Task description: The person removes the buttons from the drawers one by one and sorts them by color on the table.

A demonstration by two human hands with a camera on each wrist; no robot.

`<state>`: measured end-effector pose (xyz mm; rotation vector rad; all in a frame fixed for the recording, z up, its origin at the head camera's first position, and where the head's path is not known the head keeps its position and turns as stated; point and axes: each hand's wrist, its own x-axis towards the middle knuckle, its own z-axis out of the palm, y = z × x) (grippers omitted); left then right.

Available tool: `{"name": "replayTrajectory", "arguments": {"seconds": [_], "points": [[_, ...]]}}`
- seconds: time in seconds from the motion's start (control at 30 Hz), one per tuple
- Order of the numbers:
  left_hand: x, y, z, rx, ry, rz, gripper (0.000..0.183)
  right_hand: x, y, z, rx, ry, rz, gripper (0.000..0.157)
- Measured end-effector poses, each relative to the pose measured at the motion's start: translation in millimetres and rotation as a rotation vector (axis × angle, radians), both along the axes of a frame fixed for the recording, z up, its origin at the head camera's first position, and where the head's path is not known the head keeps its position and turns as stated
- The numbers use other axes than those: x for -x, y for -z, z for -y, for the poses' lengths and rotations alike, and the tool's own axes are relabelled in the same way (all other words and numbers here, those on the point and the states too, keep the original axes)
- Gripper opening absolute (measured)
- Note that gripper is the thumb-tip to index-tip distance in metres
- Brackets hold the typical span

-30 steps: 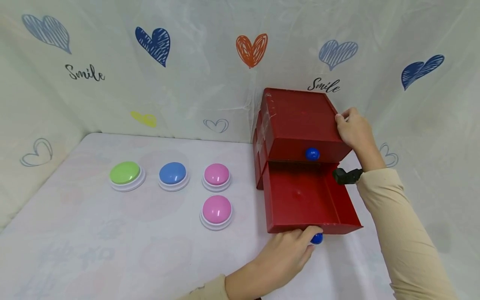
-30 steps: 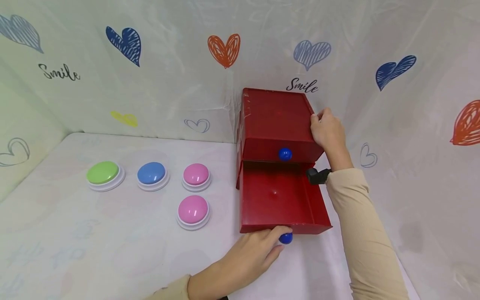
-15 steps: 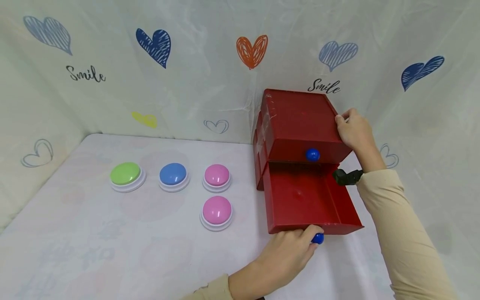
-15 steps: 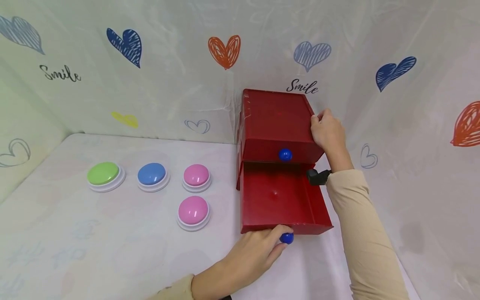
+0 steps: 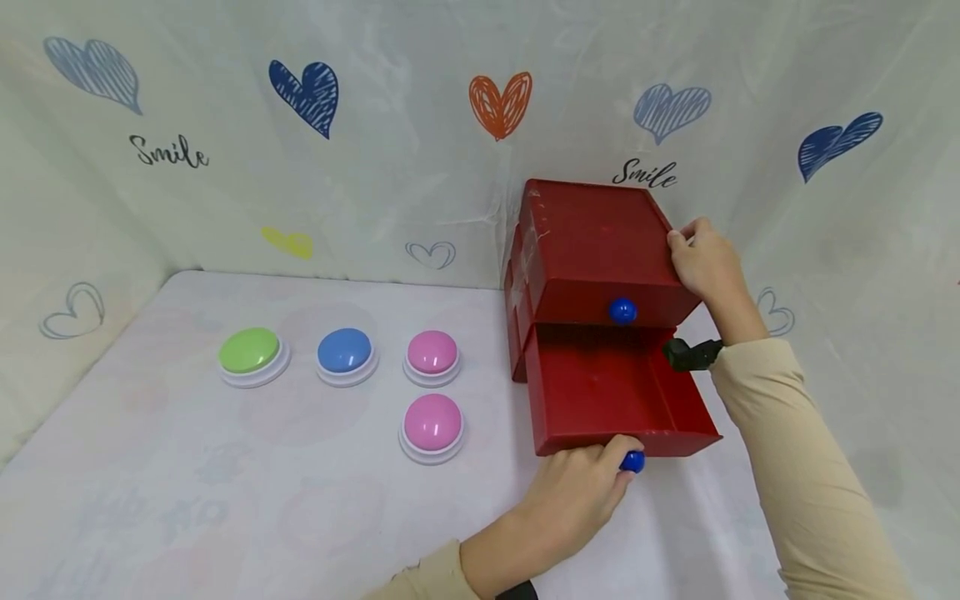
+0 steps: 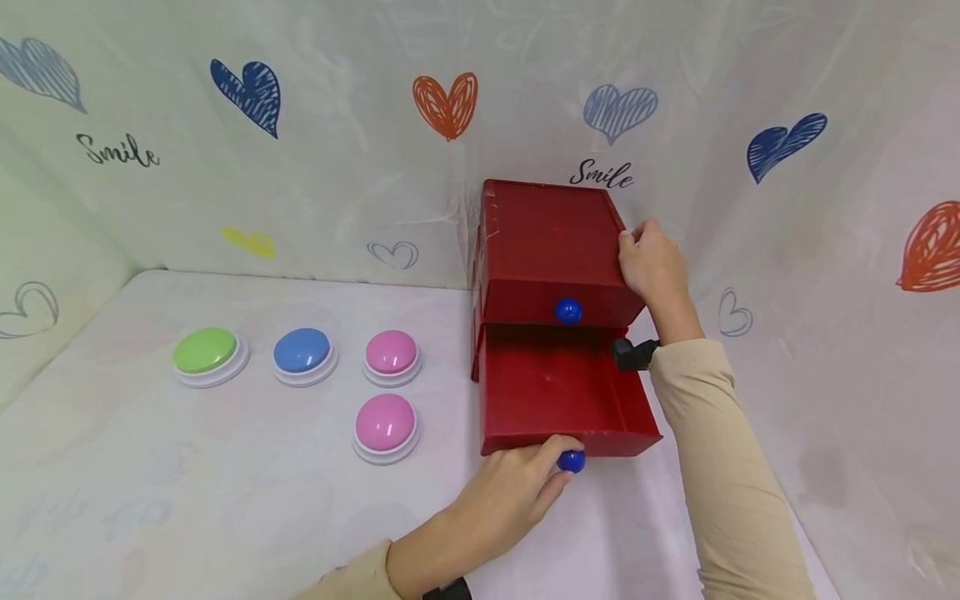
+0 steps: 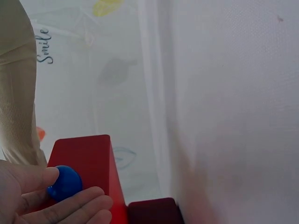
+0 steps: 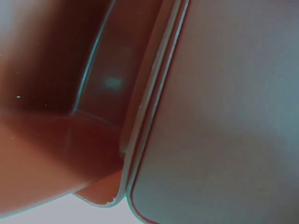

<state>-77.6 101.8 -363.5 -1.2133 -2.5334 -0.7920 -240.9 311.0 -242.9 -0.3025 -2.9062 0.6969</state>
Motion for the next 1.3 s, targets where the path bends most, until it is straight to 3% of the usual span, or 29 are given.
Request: {"name": "replayTrajectory", "arguments": {"seconds": [0.6,0.77,1.3], "points": [[16.3,-1.3,-2.7,0.014,-0.072,0.023,0.039,-1.3,-1.1,0.7,0.001,-0.004,-0.004,0.052],[20.9,-1.8,-3.6,0.017,-0.071,0.046,0.039,-1.4,-0.8,1.1,-0.001,-0.002,-0.006,0.052],[27.5,-7.9,-7.7,0.014,-0.079,0.023,0.038,-0.6,-1.5,0.9,-0.002,0.006,-0.005,0.051]]}}
